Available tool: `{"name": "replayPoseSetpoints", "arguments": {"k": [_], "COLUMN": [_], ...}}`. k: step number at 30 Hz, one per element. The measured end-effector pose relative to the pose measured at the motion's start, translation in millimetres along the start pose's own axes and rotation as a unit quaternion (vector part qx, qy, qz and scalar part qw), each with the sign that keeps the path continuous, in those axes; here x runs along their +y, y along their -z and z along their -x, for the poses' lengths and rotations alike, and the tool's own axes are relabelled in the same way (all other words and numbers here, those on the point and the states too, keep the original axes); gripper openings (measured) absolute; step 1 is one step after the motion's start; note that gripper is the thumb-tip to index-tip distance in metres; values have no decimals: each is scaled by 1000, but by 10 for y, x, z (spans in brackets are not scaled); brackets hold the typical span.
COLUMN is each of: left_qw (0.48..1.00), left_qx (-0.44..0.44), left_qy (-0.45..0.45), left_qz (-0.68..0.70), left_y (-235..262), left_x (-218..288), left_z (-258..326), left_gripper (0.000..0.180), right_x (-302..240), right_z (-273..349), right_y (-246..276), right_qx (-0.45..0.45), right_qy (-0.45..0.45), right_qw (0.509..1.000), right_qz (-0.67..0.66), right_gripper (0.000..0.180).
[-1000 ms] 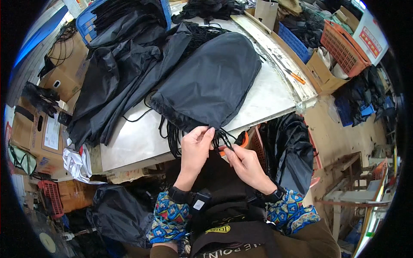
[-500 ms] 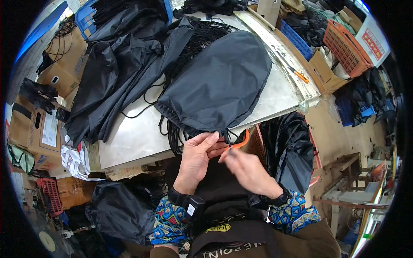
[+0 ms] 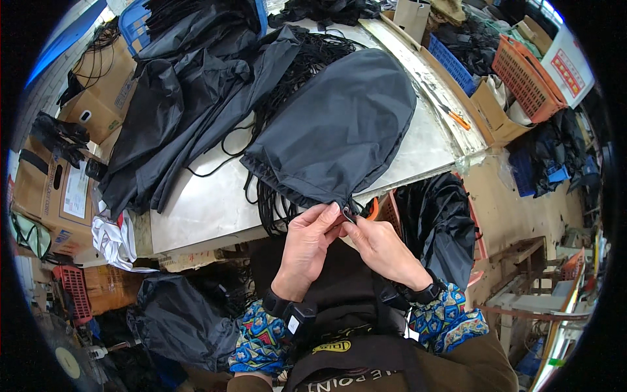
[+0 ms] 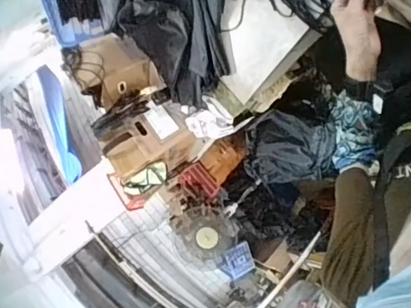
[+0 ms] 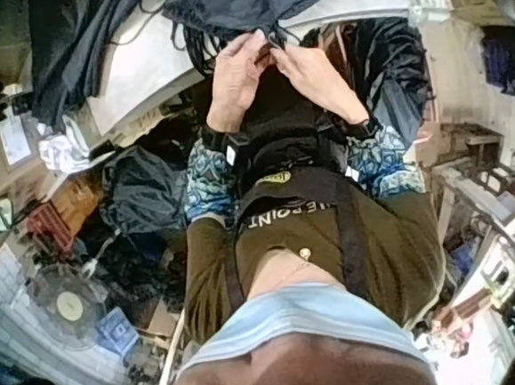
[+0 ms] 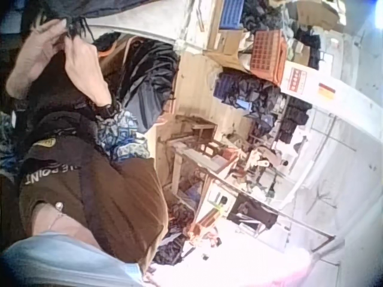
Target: The person assembles black drawstring bags by threading black cords through the top hem and securing them with small metal rings. They repeatedly pick up bags and cords, thread the cords, and attach the rings, placing finished bags aside on the table.
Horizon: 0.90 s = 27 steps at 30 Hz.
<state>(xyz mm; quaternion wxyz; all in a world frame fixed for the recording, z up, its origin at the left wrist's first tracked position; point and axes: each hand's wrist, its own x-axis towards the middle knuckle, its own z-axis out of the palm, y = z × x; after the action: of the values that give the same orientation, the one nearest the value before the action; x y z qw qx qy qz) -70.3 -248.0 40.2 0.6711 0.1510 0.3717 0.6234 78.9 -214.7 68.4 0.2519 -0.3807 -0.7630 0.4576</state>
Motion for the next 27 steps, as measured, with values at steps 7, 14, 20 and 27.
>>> {"name": "replayPoseSetpoints", "arguments": {"k": [7, 14, 20, 27], "left_qw": [999, 985, 968, 990], "left_qx": [5, 30, 141, 89], "left_qy": [-16, -119, -177, -98], "left_qz": [-32, -122, -108, -39], "left_y": [8, -32, 254, 101], "left_x": [-8, -56, 211, -1], "left_z": [14, 33, -80, 35], "left_gripper": [12, 17, 12, 16], "right_x": [-2, 12, 114, 95], "right_z": [-23, -96, 137, 87], "right_y": [5, -42, 333, 259], "right_qx": [-25, 7, -27, -35], "right_qy": [7, 64, 45, 95], "right_qw": [998, 997, 997, 988], "right_qz": [52, 52, 61, 118], "right_gripper": [24, 21, 14, 14]}}
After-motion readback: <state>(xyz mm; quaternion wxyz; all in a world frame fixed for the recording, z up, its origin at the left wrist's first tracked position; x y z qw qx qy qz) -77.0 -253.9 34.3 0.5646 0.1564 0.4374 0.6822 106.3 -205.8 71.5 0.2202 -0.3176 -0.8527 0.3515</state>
